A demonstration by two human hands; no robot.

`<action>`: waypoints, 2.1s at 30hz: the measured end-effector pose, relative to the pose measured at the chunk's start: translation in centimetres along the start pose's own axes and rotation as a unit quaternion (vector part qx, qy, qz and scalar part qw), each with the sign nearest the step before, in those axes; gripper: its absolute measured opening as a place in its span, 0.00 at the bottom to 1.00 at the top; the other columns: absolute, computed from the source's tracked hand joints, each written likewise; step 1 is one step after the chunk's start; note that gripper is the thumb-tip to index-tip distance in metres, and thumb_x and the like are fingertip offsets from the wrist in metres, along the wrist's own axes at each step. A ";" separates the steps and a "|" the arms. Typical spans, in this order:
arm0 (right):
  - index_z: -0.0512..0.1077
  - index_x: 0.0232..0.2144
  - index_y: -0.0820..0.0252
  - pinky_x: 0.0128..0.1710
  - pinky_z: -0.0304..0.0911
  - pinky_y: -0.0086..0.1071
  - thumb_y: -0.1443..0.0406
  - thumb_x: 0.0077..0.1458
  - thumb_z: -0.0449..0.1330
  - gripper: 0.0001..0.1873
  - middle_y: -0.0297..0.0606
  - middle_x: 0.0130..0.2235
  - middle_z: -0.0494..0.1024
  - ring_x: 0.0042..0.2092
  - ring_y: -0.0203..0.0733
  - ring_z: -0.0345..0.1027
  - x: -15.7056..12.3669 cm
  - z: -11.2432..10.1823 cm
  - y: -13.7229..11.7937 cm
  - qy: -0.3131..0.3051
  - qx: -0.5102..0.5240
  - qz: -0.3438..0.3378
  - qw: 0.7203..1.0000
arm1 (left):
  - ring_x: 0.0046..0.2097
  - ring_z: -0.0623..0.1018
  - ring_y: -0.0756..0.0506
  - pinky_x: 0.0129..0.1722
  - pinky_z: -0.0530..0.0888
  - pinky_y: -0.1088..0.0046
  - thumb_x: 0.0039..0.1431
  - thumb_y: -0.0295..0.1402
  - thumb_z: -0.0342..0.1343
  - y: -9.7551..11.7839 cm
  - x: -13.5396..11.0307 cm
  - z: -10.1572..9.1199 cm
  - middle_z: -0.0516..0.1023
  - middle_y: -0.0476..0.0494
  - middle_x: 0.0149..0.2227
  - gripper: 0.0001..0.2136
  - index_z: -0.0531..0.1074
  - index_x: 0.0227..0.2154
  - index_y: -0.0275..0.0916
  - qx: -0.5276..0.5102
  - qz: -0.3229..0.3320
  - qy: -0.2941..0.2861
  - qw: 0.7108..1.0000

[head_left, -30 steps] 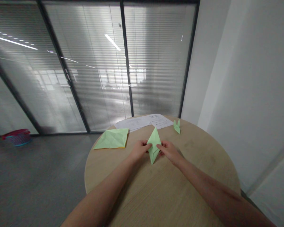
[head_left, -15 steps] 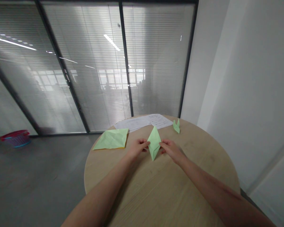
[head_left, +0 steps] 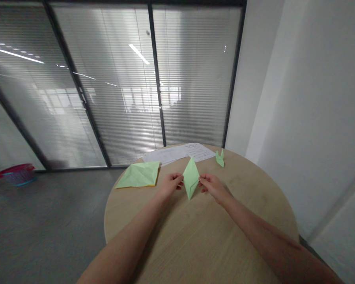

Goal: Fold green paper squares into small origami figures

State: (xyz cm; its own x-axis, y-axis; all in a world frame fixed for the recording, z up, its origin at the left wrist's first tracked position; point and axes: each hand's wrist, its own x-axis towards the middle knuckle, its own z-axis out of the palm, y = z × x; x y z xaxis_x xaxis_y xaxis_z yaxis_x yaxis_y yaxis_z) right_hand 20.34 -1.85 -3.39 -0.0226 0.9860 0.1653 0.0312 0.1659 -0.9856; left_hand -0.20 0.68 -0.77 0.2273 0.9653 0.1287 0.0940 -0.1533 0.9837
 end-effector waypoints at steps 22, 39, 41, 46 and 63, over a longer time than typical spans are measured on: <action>0.71 0.32 0.60 0.23 0.62 0.25 0.58 0.50 0.59 0.12 0.38 0.30 0.75 0.31 0.37 0.69 0.0 0.2 0.2 0.019 -0.002 0.042 0.999 | 0.27 0.72 0.51 0.25 0.69 0.76 0.47 0.38 0.59 -0.5 0.4 -0.1 0.72 0.48 0.25 0.10 0.72 0.26 0.36 0.002 0.003 0.031 1.000; 0.72 0.31 0.59 0.24 0.63 0.27 0.57 0.50 0.60 0.11 0.38 0.31 0.76 0.31 0.38 0.70 0.0 0.2 0.1 0.048 0.013 0.019 0.999 | 0.28 0.73 0.49 0.25 0.71 0.75 0.49 0.41 0.59 -0.3 0.1 0.3 0.72 0.48 0.27 0.12 0.72 0.29 0.36 0.002 0.031 0.022 0.999; 0.72 0.32 0.59 0.24 0.63 0.27 0.56 0.50 0.60 0.12 0.39 0.32 0.76 0.31 0.38 0.70 0.0 0.2 0.0 0.047 0.020 0.023 0.998 | 0.29 0.73 0.49 0.25 0.72 0.75 0.49 0.42 0.60 -0.3 0.1 0.2 0.73 0.47 0.28 0.13 0.72 0.29 0.37 -0.006 0.034 0.028 0.999; 0.72 0.33 0.59 0.25 0.63 0.27 0.57 0.50 0.60 0.12 0.38 0.31 0.76 0.31 0.38 0.70 -0.1 0.2 0.0 0.048 0.041 0.034 0.997 | 0.29 0.73 0.50 0.26 0.71 0.76 0.49 0.42 0.60 -0.5 0.3 0.0 0.75 0.45 0.30 0.14 0.74 0.31 0.36 -0.002 0.035 0.035 0.999; 0.71 0.33 0.60 0.24 0.62 0.25 0.55 0.51 0.60 0.14 0.38 0.31 0.75 0.30 0.36 0.68 0.1 0.2 0.6 0.021 0.050 0.026 0.998 | 0.30 0.74 0.49 0.25 0.71 0.76 0.46 0.39 0.62 0.0 0.2 -0.1 0.76 0.47 0.30 0.15 0.73 0.36 0.36 -0.010 0.073 0.038 0.997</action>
State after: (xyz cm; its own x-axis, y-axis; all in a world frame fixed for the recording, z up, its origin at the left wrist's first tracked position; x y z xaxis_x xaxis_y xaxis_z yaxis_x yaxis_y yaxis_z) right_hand 20.15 -1.68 -3.93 0.0190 0.9934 0.1134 -0.0684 0.1145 -0.9911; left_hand -0.26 0.93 -0.72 0.1631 0.9462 0.2793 0.0452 -0.2899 0.9560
